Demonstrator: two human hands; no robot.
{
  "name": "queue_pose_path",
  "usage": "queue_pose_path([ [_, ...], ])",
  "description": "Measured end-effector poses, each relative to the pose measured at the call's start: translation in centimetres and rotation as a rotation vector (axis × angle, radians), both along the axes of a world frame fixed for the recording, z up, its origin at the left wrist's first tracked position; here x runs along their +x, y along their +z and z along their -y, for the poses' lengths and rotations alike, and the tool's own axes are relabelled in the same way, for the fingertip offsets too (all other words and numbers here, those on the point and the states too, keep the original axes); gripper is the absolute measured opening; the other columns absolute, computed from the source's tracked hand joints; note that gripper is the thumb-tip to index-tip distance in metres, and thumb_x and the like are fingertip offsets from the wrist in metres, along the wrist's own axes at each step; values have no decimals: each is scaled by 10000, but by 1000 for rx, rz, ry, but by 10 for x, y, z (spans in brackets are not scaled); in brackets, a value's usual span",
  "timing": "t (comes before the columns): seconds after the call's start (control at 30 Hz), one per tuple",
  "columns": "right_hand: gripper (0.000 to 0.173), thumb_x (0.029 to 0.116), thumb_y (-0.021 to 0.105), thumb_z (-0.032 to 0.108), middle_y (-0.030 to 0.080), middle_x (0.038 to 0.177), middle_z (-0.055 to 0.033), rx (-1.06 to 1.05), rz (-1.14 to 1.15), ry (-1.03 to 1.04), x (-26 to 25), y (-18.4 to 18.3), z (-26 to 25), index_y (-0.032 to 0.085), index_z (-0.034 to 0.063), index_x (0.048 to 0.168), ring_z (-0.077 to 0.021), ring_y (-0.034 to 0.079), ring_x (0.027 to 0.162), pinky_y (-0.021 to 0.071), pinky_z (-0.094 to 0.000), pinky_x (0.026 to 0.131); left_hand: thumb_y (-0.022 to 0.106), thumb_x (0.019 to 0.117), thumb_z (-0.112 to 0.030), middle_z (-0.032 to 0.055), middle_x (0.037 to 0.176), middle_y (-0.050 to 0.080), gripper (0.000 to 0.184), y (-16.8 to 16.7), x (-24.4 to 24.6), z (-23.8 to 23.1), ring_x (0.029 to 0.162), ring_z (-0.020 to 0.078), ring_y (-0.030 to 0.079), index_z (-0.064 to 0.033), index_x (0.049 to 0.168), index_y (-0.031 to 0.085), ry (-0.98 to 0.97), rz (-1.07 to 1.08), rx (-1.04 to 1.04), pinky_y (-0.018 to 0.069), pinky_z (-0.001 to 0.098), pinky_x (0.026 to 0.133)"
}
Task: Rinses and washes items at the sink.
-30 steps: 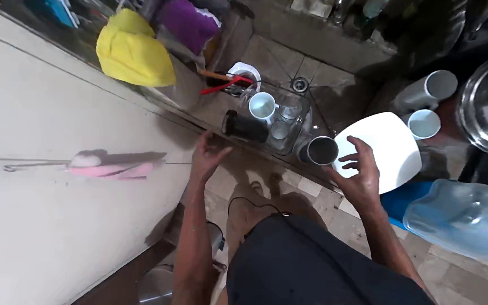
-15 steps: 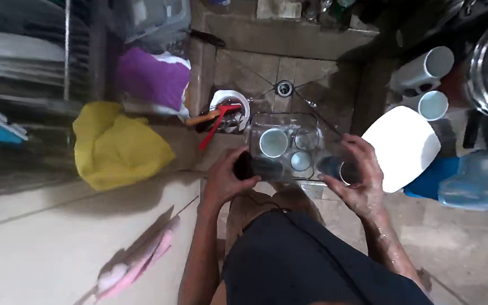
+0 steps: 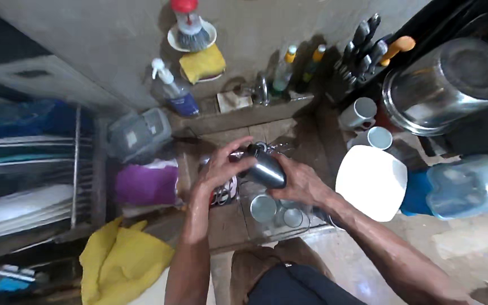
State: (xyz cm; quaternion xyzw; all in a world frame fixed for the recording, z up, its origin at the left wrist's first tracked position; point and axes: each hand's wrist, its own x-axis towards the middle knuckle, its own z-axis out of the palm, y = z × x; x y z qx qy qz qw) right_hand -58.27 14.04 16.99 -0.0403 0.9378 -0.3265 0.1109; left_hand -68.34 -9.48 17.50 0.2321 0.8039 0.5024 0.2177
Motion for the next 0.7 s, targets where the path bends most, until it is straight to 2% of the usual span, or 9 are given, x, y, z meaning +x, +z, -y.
queue_pose_path([
  [0.07, 884, 731, 836, 546, 727, 1052, -103, -17, 170, -15, -27, -7, -31, 491, 228, 1480, -295, 712, 926, 567, -594, 797, 538, 1034, -483, 83, 1291, 680, 526, -23, -40, -16, 999, 219, 712, -171, 1458, 559, 134, 162, 7, 613, 441, 828],
  [0.13, 826, 724, 862, 509, 723, 1067, -101, -97, 292, -66, -51, -24, -61, 528, 233, 1427, -273, 710, 948, 573, -584, 829, 511, 1063, -470, 106, 1286, 680, 479, -48, -79, -36, 935, 266, 732, -159, 1422, 572, 292, 207, -22, 628, 485, 777],
  [0.23, 753, 779, 871, 414, 711, 1136, -120, -281, 412, -159, -80, -49, -89, 539, 194, 1418, -260, 708, 989, 582, -545, 872, 546, 1074, -330, 156, 1373, 605, 439, -81, -135, -69, 956, 295, 725, -135, 1467, 518, 415, 215, -41, 629, 501, 792],
  [0.33, 653, 857, 817, 394, 705, 1173, -110, -441, 483, -221, -98, -67, -106, 556, 161, 1409, -230, 701, 1006, 581, -476, 898, 499, 1091, -254, 161, 1500, 502, 468, -116, -192, -104, 1005, 317, 719, -180, 1547, 422, 475, 255, -1, 633, 506, 798],
  [0.43, 630, 886, 785, 416, 704, 1181, -100, -526, 549, -286, -107, -78, -114, 550, 174, 1418, -219, 699, 993, 579, -448, 880, 433, 1110, -228, 168, 1509, 479, 463, -138, -235, -128, 1029, 339, 703, -217, 1570, 371, 482, 322, -17, 626, 521, 801],
  [0.53, 776, 824, 788, 544, 698, 1221, -95, -552, 587, -313, -111, -99, -122, 502, 227, 1473, -234, 702, 1014, 587, -472, 873, 393, 1129, -250, 208, 1419, 537, 433, -149, -250, -136, 965, 324, 702, -228, 1562, 379, 460, 408, -11, 619, 483, 777],
  [0.57, 799, 808, 793, 560, 701, 1220, -94, -576, 584, -336, -114, -104, -122, 503, 229, 1475, -228, 707, 1013, 592, -464, 870, 402, 1127, -247, 205, 1440, 526, 436, -150, -255, -135, 975, 329, 704, -243, 1563, 380, 443, 417, -5, 622, 486, 778],
  [0.63, 737, 862, 766, 465, 691, 1207, -106, -648, 593, -385, -122, -106, -117, 491, 161, 1474, -213, 700, 1012, 591, -431, 888, 415, 1124, -271, 186, 1474, 499, 446, -157, -263, -133, 979, 324, 695, -280, 1568, 370, 404, 427, -23, 616, 484, 771],
  [0.7, 675, 879, 753, 423, 707, 1158, -97, -730, 582, -420, -126, -116, -115, 517, 138, 1445, -195, 713, 970, 608, -394, 853, 414, 1119, -348, 168, 1472, 500, 451, -161, -270, -132, 943, 307, 670, -305, 1566, 373, 362, 404, -101, 591, 476, 741],
])
